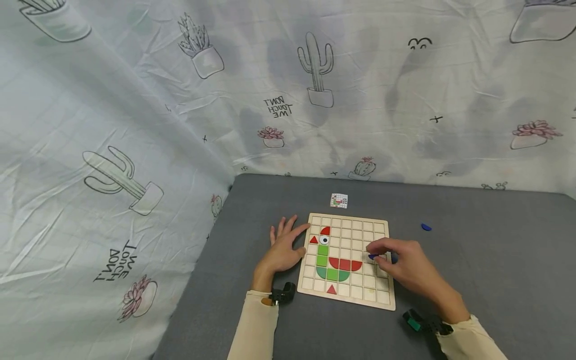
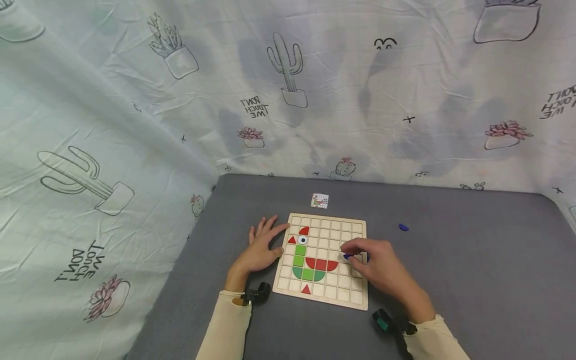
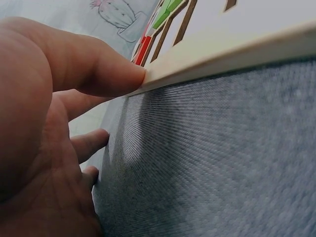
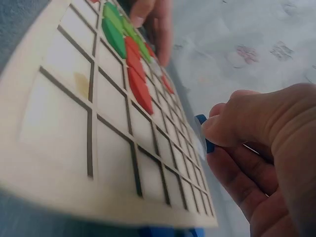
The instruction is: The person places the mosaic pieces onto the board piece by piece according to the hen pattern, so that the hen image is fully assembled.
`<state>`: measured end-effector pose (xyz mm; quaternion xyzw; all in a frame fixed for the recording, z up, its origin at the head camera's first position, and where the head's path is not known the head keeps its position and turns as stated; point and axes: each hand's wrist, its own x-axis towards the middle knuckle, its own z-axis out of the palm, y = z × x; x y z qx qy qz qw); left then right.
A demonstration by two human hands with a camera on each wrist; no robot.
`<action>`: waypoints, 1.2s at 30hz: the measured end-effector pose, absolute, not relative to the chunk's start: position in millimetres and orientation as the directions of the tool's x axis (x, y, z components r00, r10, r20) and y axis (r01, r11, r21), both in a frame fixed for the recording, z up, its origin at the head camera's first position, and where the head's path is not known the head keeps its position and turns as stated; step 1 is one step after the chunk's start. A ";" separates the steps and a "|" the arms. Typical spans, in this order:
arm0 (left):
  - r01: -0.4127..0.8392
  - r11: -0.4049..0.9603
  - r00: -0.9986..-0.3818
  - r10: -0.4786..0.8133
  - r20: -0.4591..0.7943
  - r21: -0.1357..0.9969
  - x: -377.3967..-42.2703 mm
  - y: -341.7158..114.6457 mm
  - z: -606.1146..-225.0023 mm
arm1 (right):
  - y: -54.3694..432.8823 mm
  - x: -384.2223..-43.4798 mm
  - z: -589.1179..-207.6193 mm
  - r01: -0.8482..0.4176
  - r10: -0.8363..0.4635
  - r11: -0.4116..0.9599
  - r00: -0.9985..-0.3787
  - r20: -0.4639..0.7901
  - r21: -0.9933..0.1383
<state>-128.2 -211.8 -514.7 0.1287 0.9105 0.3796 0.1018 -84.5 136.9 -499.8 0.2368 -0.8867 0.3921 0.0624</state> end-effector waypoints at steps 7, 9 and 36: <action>0.160 0.677 -0.946 0.313 -0.084 0.718 -127.8 -210.8 -513.3 | 114.7 -104.9 -508.1 -0.475 -0.461 0.551 -0.859 0.224 -0.686; 0.160 0.678 -0.946 0.312 -0.084 0.718 -127.8 -211.0 -513.1 | 110.4 -107.5 -510.3 -0.497 -0.480 0.538 -0.845 0.238 -0.681; 0.155 0.682 -0.948 0.306 -0.086 0.715 -127.3 -209.3 -511.5 | 123.2 -87.6 -514.2 -0.514 -0.350 0.556 -0.858 0.377 -0.653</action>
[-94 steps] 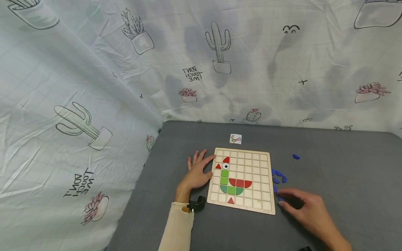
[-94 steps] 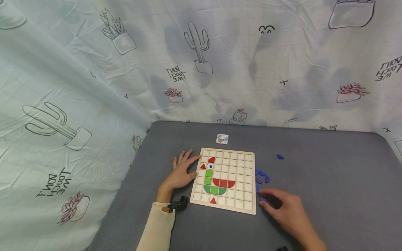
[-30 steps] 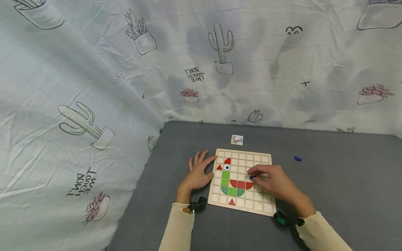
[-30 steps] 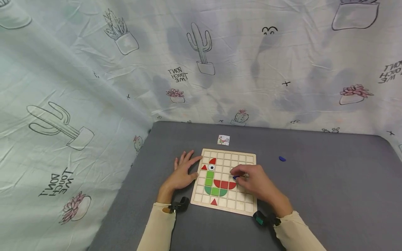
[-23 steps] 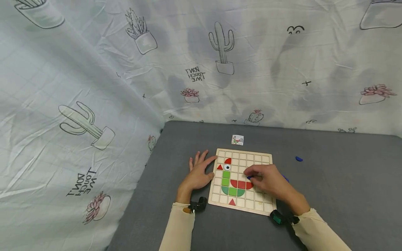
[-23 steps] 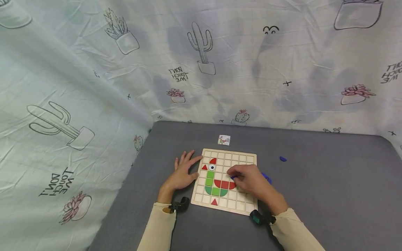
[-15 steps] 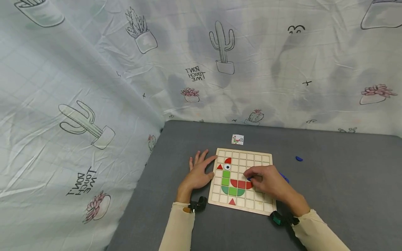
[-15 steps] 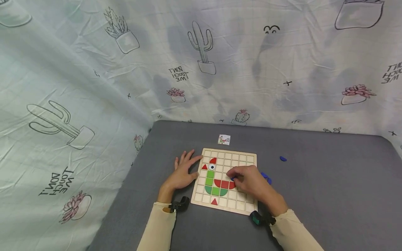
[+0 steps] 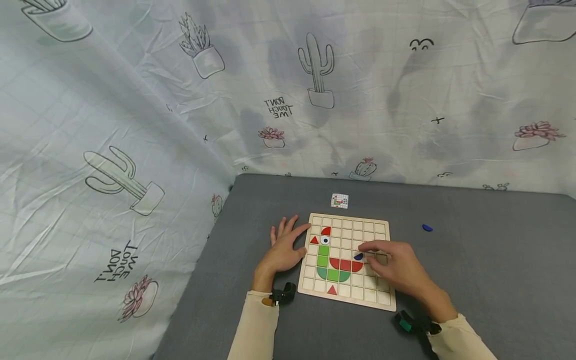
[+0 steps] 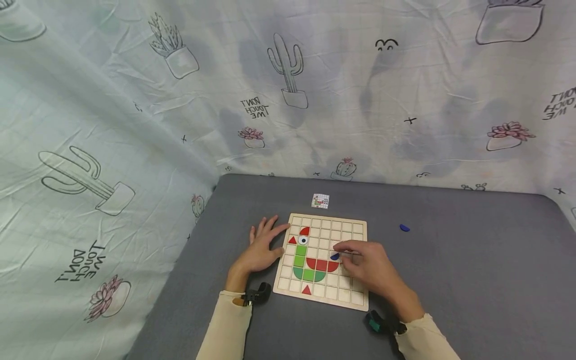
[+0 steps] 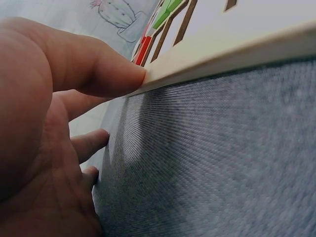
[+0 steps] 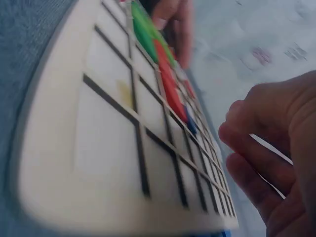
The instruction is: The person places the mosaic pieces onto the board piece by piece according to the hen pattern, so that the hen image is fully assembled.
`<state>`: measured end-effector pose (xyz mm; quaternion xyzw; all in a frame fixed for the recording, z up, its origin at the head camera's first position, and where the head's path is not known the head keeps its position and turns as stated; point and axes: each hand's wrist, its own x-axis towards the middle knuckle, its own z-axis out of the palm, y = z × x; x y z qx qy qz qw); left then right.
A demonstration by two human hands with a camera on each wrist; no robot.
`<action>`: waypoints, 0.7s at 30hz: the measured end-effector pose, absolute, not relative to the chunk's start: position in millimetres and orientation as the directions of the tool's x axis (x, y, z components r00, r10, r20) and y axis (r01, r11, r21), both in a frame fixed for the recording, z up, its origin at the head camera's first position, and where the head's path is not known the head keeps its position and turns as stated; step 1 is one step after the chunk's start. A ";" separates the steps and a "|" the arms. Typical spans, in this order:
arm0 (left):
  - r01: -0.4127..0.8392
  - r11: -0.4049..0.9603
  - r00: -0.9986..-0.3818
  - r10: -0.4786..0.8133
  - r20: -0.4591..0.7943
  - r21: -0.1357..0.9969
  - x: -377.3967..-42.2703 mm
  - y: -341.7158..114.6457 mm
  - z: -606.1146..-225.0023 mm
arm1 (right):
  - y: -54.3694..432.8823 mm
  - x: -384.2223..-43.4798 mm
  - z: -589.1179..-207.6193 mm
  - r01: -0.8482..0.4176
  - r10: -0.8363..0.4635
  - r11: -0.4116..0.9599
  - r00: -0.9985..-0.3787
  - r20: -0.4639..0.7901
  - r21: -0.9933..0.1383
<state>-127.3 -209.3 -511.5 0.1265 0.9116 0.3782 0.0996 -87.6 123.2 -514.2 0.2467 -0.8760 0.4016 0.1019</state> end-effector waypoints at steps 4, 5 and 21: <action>0.152 0.685 -0.949 0.302 -0.088 0.713 -126.9 -209.0 -510.9 | 145.5 -71.7 -512.5 -0.419 -0.238 0.545 -0.908 0.346 -0.726; 0.151 0.684 -0.949 0.301 -0.088 0.714 -126.7 -209.0 -510.6 | 152.5 -67.2 -512.6 -0.393 -0.207 0.543 -0.919 0.335 -0.742; 0.158 0.682 -0.948 0.307 -0.083 0.714 -126.7 -209.1 -512.0 | 250.8 -13.6 -514.3 -0.143 0.111 0.546 -0.964 0.241 -0.826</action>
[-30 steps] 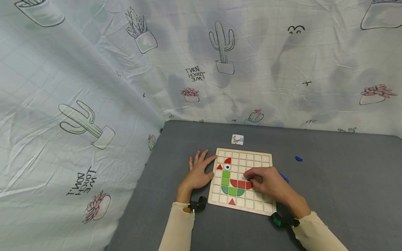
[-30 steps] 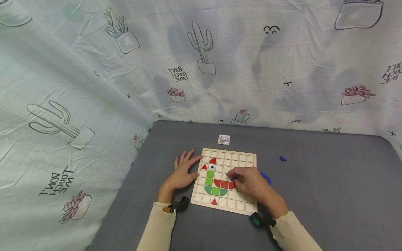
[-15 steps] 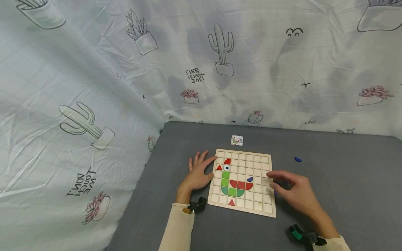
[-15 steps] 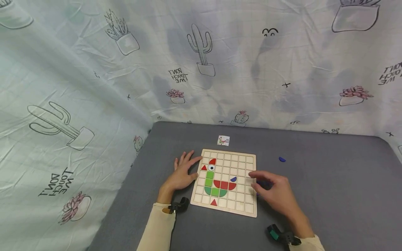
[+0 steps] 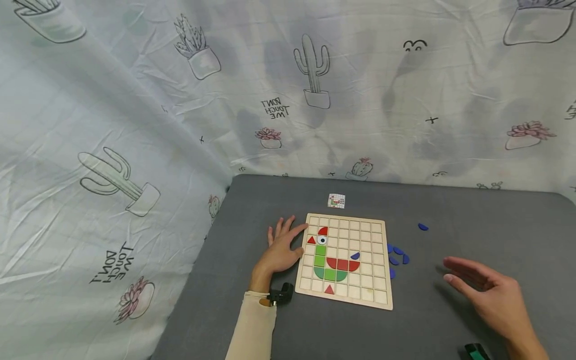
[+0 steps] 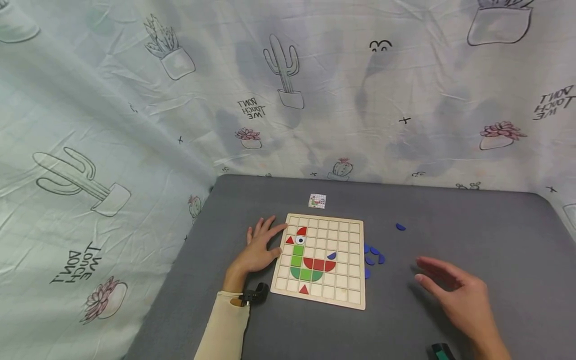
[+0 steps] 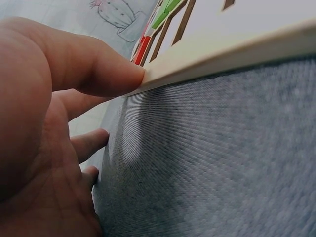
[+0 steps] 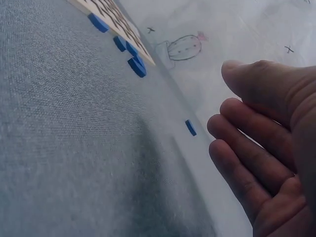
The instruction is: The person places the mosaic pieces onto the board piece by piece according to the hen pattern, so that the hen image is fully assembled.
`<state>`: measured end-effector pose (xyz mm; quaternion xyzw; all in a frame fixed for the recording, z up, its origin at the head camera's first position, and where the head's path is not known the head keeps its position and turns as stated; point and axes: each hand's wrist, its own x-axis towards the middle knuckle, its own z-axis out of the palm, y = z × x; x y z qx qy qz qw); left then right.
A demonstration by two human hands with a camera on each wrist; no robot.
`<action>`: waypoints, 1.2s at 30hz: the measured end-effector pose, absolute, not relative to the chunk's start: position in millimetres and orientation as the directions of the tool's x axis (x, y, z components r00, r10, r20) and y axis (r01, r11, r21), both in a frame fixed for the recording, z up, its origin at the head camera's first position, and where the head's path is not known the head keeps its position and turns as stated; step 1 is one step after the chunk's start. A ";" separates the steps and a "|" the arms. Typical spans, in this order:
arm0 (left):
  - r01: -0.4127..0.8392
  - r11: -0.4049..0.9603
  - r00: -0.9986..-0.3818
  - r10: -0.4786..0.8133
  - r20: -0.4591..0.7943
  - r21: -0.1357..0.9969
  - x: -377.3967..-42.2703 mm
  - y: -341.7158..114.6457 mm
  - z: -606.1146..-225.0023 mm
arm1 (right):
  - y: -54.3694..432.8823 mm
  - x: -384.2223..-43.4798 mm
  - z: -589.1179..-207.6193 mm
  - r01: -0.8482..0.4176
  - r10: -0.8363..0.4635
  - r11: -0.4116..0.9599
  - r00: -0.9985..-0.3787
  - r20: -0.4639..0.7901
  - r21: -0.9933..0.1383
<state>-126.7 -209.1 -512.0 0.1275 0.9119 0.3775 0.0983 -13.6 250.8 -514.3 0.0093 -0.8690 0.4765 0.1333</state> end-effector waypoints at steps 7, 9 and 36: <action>0.154 0.685 -0.948 0.306 -0.089 0.712 -126.2 -210.1 -513.5 | 238.2 -31.4 -515.6 -0.222 0.015 0.572 -0.960 0.281 -0.790; 0.154 0.683 -0.947 0.308 -0.090 0.714 -126.0 -209.9 -514.0 | 232.7 -38.2 -517.0 -0.237 -0.013 0.580 -0.960 0.281 -0.780; 0.158 0.689 -0.944 0.316 -0.096 0.708 -127.8 -209.9 -513.0 | 211.5 -52.5 -517.9 -0.317 -0.159 0.612 -0.947 0.279 -0.725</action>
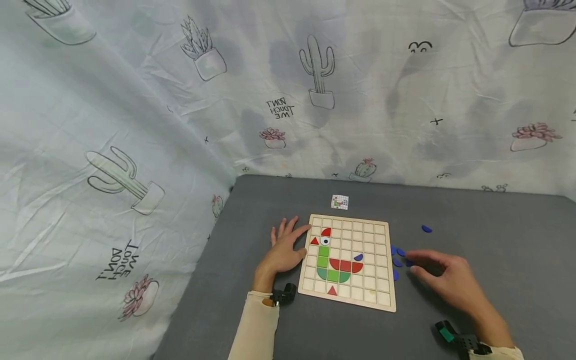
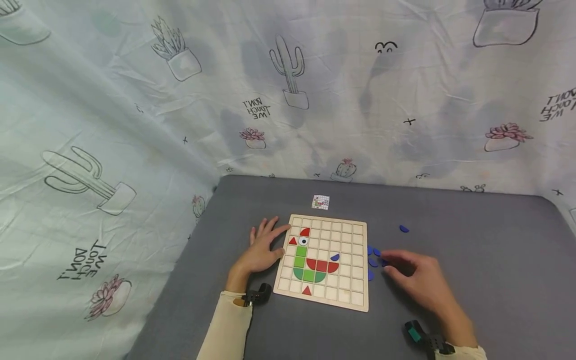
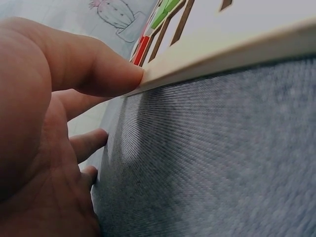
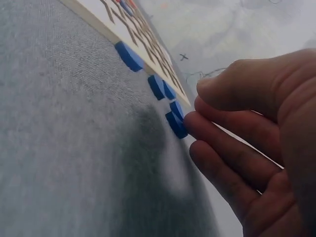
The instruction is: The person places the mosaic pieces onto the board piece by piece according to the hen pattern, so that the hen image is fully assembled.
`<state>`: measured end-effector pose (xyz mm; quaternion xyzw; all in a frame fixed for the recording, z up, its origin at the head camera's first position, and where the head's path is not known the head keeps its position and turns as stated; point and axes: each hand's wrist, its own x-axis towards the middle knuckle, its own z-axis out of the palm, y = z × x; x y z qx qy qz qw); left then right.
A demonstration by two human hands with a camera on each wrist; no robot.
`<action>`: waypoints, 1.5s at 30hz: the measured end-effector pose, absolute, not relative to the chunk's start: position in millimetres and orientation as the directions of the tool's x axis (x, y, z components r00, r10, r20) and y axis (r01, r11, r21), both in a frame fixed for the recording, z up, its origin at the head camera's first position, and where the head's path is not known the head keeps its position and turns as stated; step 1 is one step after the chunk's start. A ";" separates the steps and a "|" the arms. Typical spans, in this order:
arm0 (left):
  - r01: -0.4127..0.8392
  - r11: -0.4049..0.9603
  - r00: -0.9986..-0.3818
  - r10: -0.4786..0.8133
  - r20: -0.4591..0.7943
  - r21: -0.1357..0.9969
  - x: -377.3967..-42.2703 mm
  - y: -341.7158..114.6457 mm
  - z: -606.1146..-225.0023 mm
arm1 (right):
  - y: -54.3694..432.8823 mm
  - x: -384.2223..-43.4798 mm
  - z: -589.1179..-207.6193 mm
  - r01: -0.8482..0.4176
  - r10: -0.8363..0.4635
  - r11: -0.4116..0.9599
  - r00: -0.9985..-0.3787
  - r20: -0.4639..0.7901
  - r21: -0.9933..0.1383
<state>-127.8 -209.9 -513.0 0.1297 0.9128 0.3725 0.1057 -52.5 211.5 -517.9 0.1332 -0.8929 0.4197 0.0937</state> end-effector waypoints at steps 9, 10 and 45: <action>0.168 0.686 -0.945 0.317 -0.083 0.708 -130.4 -208.1 -510.5 | 217.6 -26.8 -512.1 -0.252 -0.116 0.633 -0.966 0.232 -0.732; 0.168 0.688 -0.945 0.317 -0.085 0.706 -130.8 -208.6 -511.1 | 217.2 -25.9 -510.6 -0.247 -0.117 0.634 -0.967 0.225 -0.733; 0.174 0.681 -0.945 0.319 -0.075 0.711 -128.8 -209.8 -515.6 | 210.9 -25.5 -534.0 -0.375 -0.108 0.706 -0.895 0.432 -0.601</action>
